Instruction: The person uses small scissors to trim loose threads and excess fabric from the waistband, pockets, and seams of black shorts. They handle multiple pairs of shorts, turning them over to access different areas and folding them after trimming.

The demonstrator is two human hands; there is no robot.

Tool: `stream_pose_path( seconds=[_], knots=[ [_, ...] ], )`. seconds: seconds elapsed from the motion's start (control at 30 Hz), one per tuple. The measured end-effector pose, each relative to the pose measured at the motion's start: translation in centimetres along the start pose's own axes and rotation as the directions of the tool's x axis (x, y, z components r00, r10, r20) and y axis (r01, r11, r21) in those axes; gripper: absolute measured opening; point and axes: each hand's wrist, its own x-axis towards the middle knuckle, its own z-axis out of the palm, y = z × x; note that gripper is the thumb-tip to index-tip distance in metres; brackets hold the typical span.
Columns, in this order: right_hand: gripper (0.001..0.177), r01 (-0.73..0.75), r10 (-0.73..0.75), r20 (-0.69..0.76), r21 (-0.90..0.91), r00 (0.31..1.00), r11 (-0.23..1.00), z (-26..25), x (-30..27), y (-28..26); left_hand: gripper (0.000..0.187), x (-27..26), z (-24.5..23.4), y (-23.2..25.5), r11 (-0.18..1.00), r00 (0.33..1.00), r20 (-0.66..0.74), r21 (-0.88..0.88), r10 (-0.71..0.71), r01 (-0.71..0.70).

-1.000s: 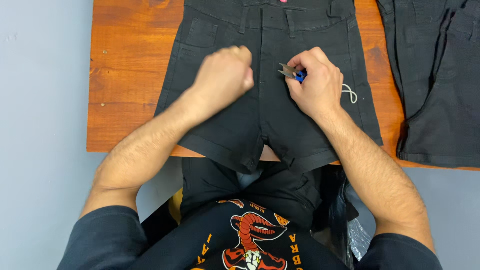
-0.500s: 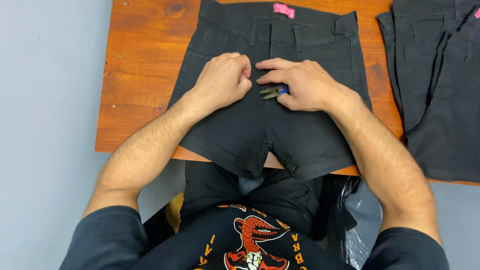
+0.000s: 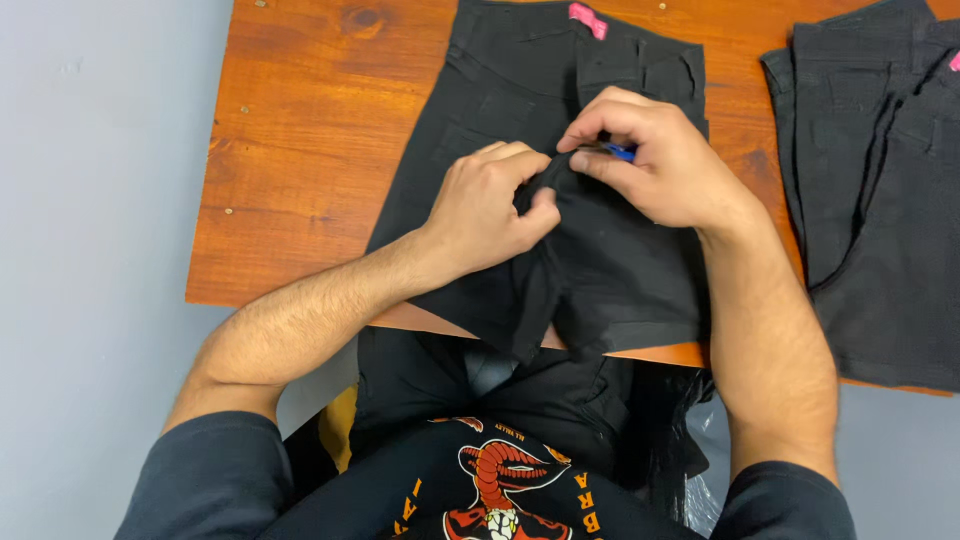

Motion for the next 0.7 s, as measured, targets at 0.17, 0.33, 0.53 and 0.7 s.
stream_pose_path(
  seconds=[0.17,0.33,0.53,0.7],
  knots=[
    [0.021,-0.159,0.162,-0.013,0.114,0.987,0.981,-0.4,-1.0,-2.2,0.034,0.9,-4.0,0.0,0.936,0.969,0.219,-0.350,0.115,-0.032],
    [0.021,-0.110,0.191,-0.170,0.398,0.967,0.911,2.0,-2.1,0.7,0.042,1.1,-4.9,1.3,0.786,0.888,0.004,-0.467,0.460,-0.405],
    [0.036,0.058,0.255,-0.496,0.532,0.830,0.845,8.5,-1.1,1.9,0.063,1.0,-5.1,1.0,0.729,0.868,-0.167,-0.482,0.468,-0.486],
    [0.031,0.073,0.193,-0.608,0.386,0.770,0.920,7.8,-1.5,0.4,0.057,1.4,-5.9,1.2,0.714,0.836,-0.207,-0.442,0.508,-0.543]
  ],
)
